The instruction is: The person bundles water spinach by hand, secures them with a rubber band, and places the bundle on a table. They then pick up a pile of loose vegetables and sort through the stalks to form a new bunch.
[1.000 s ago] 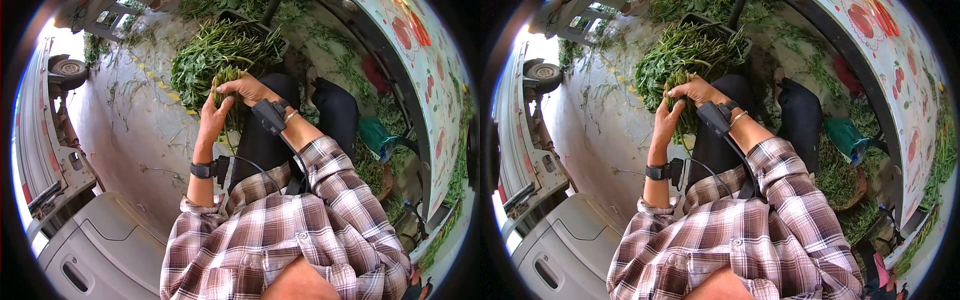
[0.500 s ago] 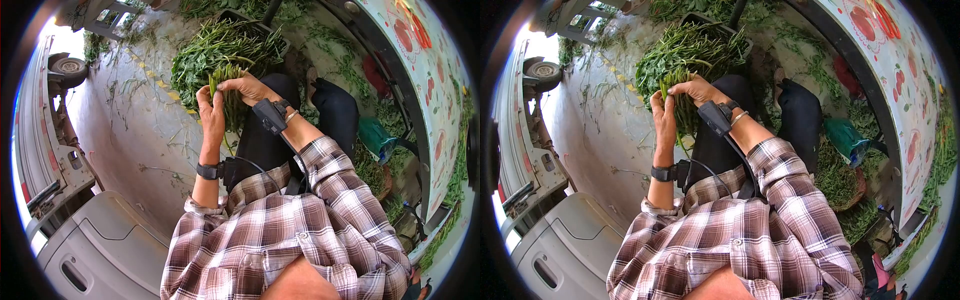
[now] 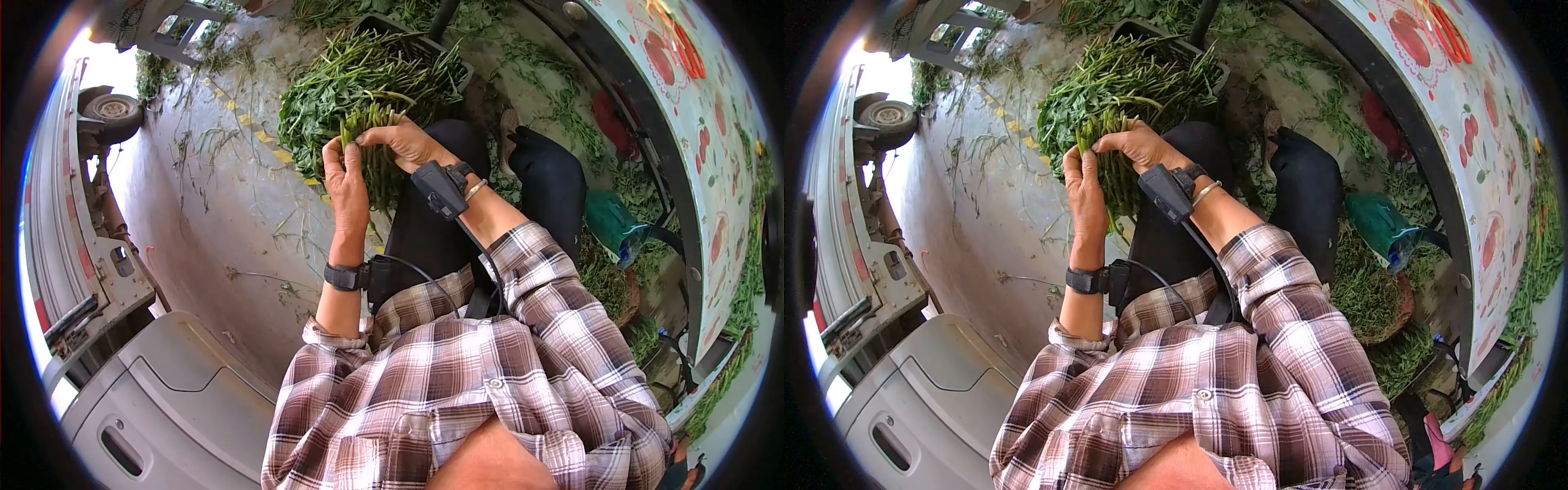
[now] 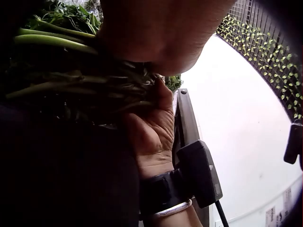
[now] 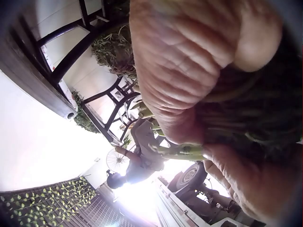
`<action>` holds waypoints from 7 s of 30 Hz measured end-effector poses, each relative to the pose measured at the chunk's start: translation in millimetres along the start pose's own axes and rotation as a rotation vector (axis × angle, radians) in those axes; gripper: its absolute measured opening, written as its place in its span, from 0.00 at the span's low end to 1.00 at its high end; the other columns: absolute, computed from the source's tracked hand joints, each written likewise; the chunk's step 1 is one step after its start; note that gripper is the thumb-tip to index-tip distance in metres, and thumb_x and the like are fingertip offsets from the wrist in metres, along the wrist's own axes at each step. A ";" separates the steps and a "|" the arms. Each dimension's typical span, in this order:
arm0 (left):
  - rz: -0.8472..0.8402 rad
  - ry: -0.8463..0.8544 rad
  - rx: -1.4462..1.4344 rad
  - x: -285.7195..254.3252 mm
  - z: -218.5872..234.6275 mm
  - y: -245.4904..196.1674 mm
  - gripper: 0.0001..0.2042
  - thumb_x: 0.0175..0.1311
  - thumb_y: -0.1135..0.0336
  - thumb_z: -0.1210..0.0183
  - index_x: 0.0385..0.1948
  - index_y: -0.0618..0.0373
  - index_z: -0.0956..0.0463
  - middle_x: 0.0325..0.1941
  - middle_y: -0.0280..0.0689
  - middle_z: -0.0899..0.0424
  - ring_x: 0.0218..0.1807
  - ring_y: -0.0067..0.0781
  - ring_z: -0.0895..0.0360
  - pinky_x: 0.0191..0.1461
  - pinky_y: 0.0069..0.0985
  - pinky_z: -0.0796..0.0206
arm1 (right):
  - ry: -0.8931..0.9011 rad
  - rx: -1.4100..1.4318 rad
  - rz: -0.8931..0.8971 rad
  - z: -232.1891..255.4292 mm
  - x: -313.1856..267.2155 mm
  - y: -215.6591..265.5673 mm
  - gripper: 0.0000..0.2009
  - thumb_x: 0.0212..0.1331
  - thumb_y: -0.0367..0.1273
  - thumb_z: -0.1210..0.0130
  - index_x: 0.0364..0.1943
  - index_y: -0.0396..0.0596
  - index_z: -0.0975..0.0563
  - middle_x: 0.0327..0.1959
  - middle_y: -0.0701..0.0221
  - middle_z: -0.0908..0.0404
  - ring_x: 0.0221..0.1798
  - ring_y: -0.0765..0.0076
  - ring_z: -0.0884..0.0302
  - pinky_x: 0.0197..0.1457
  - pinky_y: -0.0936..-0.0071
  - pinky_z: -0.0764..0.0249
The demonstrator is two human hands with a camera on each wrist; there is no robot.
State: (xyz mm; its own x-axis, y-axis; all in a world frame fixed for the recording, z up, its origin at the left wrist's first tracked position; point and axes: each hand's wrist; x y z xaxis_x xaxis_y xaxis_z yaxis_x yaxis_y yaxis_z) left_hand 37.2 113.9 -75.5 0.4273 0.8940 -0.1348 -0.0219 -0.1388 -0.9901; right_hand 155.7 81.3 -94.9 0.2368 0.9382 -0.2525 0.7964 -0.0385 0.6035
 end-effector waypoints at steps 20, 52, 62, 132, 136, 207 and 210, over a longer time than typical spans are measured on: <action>0.009 0.055 0.029 2.9 -1.2 1.7 0.09 0.67 0.65 0.54 0.44 0.58 0.35 0.38 0.30 0.29 0.40 0.18 0.34 0.45 0.17 0.39 | -0.037 0.022 -0.006 -1.6 0.6 -0.2 0.11 0.41 0.20 0.44 0.32 0.44 0.21 0.32 0.72 0.20 0.36 0.75 0.24 0.45 0.76 0.30; 0.145 0.071 -0.056 5.2 2.1 -1.0 0.12 0.66 0.66 0.53 0.47 0.62 0.34 0.43 0.35 0.26 0.41 0.21 0.30 0.44 0.19 0.36 | 0.022 -0.031 -0.001 1.6 1.4 -2.6 0.12 0.45 0.20 0.46 0.37 0.43 0.23 0.36 0.72 0.20 0.40 0.76 0.24 0.48 0.77 0.31; 0.034 0.146 0.170 6.2 8.3 10.2 0.15 0.67 0.62 0.56 0.48 0.64 0.36 0.44 0.38 0.27 0.44 0.27 0.31 0.49 0.23 0.38 | 0.018 -0.005 -0.066 0.9 2.1 -2.6 0.12 0.45 0.20 0.43 0.37 0.43 0.23 0.37 0.72 0.20 0.40 0.75 0.24 0.48 0.76 0.30; -0.408 0.234 0.618 14.5 15.3 -33.0 0.13 0.63 0.69 0.53 0.46 0.60 0.26 0.49 0.41 0.23 0.52 0.35 0.27 0.55 0.26 0.37 | 0.193 -0.249 -0.066 1.3 1.4 -9.0 0.13 0.40 0.21 0.40 0.34 0.43 0.22 0.31 0.76 0.21 0.35 0.79 0.26 0.41 0.80 0.30; -0.248 0.183 0.262 5.6 3.9 -52.9 0.15 0.65 0.69 0.56 0.51 0.61 0.29 0.53 0.41 0.26 0.56 0.31 0.31 0.58 0.25 0.41 | 0.158 -0.182 -0.077 -1.8 -1.7 -5.8 0.13 0.40 0.21 0.39 0.34 0.44 0.22 0.31 0.76 0.21 0.35 0.79 0.26 0.42 0.80 0.31; 0.251 0.854 0.130 -62.6 -8.6 -124.0 0.13 0.37 0.74 0.42 0.30 0.61 0.27 0.27 0.33 0.24 0.31 0.25 0.27 0.35 0.22 0.34 | 0.353 -0.055 0.238 -88.4 -139.0 78.6 0.21 0.45 0.25 0.40 0.47 0.41 0.30 0.36 0.70 0.23 0.41 0.74 0.26 0.48 0.74 0.30; 0.250 0.955 0.183 -63.8 0.1 -124.2 0.12 0.37 0.71 0.42 0.28 0.61 0.27 0.26 0.35 0.25 0.30 0.27 0.27 0.34 0.23 0.34 | 0.388 -0.100 0.233 -89.2 -142.3 72.4 0.24 0.43 0.26 0.41 0.49 0.39 0.32 0.36 0.68 0.24 0.42 0.69 0.26 0.52 0.72 0.33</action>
State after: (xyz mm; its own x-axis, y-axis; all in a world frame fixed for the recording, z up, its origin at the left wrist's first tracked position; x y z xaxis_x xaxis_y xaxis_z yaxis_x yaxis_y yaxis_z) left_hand 12.6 74.2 56.0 0.9360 0.1204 -0.3309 -0.3146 -0.1361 -0.9394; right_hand 130.0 -24.3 52.2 0.1619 0.9686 0.1888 0.6848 -0.2480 0.6853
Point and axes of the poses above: each hand's wrist, its own x-axis towards the middle knuckle, its own z-axis out of the back of the hand, y = z × x
